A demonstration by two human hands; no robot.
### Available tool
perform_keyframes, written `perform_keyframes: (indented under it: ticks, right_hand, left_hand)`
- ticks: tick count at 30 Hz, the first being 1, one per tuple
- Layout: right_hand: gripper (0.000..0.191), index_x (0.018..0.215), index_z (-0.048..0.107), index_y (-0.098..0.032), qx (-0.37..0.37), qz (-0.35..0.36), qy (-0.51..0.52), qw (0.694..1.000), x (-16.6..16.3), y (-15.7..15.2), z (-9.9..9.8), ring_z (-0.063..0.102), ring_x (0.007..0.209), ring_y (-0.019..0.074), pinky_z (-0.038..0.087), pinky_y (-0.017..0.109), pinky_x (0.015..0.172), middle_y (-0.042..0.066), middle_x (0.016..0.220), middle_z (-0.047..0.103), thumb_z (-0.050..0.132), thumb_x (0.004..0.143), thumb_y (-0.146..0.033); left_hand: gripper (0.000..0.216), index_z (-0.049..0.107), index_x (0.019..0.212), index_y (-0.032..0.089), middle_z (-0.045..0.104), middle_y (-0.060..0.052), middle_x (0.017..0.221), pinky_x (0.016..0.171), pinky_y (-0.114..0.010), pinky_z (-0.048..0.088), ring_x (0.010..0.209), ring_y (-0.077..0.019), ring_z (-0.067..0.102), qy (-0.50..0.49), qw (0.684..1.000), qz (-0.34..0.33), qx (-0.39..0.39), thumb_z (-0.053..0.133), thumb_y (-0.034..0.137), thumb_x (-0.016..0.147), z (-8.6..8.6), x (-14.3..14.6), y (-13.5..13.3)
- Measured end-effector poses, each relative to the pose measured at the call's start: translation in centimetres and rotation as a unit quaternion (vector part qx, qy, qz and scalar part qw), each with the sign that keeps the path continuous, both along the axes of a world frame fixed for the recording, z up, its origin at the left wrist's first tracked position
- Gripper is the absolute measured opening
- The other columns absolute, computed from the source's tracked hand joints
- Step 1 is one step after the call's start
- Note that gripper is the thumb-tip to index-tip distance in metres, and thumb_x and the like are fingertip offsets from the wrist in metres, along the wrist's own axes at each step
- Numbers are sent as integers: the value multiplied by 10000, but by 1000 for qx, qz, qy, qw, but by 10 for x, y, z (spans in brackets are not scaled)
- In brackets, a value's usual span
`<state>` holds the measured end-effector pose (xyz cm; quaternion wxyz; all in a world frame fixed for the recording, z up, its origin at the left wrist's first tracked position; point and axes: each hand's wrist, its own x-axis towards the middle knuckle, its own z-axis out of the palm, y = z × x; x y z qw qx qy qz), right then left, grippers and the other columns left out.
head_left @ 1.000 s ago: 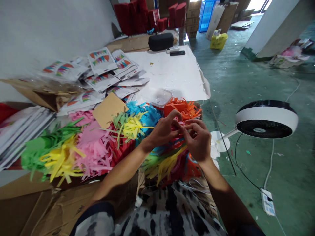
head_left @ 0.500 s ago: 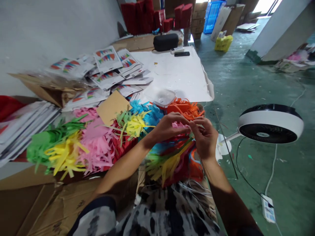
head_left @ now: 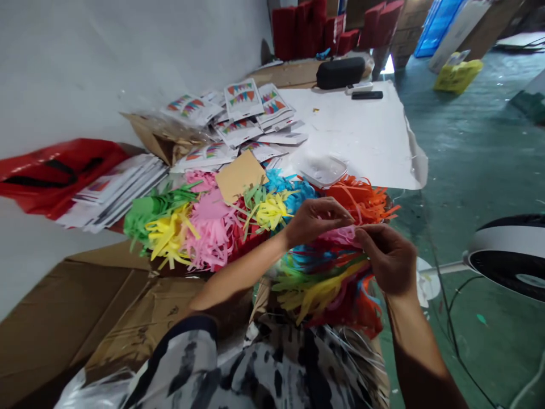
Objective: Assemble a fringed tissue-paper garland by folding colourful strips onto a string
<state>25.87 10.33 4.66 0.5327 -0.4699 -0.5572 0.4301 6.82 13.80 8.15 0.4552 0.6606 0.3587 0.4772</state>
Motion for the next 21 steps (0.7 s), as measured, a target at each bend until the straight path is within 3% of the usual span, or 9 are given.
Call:
perform_keyframes:
  ticks: [3, 6, 8, 10, 12, 13, 16, 21]
  right_hand:
    - [229, 911, 781, -221, 24, 16, -88, 996, -3, -4, 3, 638, 629, 151, 507, 284, 602, 13, 761, 741, 787, 891, -449]
    - [230, 934, 762, -216, 40, 11, -144, 989, -2, -5, 3, 614, 627, 144, 478, 287, 610, 7, 763, 722, 744, 930, -445]
    - [234, 948, 737, -211, 43, -4, -140, 989, 1, -4, 2, 599, 629, 139, 465, 282, 607, 2, 771, 704, 723, 944, -444]
    - [232, 945, 706, -208, 46, -19, -125, 991, 2, -3, 1, 577, 624, 131, 448, 272, 593, -6, 767, 675, 704, 956, -440]
    - [221, 943, 680, -208, 52, -25, -115, 992, 3, -2, 2, 555, 621, 124, 433, 260, 585, -16, 758, 644, 688, 966, -428]
    - [214, 943, 669, -209, 53, -26, -111, 992, 2, -2, 2, 545, 620, 122, 427, 256, 582, -20, 753, 632, 682, 969, -421]
    - [199, 943, 647, -216, 46, -31, -92, 994, 0, 0, 3, 530, 625, 121, 418, 249, 580, -23, 748, 613, 661, 981, -411]
    - [213, 928, 642, -223, 42, -50, -7, 998, 0, 7, 0, 584, 711, 145, 461, 262, 643, 5, 820, 655, 681, 956, -430]
  left_hand:
    - [217, 819, 889, 217, 748, -72, 924, 806, -350, 501, 861, -189, 658, 52, 998, -13, 16, 802, 433, 892, 9, -28, -1]
    - [190, 803, 1085, 237, 765, -93, 1099, 879, -370, 495, 973, -218, 683, 162, 985, 3, 53, 722, 350, 955, 12, -59, 3]
    - [210, 792, 1111, 236, 772, -91, 1083, 912, -399, 470, 1004, -247, 675, 294, 950, 20, 104, 751, 288, 912, 8, -78, 7]
    - [152, 799, 1018, 219, 771, -82, 971, 916, -430, 441, 1007, -278, 663, 428, 890, 26, 154, 770, 238, 869, 0, -92, 12]
    - [57, 790, 872, 209, 750, -62, 842, 897, -441, 422, 973, -280, 659, 508, 841, 31, 184, 734, 205, 884, -9, -100, 16]
    - [110, 780, 822, 210, 740, -50, 800, 890, -440, 417, 950, -269, 660, 523, 829, 33, 194, 709, 193, 903, -11, -102, 18]
    - [142, 784, 828, 225, 752, -25, 807, 884, -418, 435, 904, -229, 669, 471, 851, 70, 224, 694, 206, 936, -6, -101, 24]
    - [55, 745, 930, 208, 766, -19, 943, 854, -342, 535, 905, -178, 708, 155, 935, 227, 224, 771, 237, 892, 31, -79, 26]
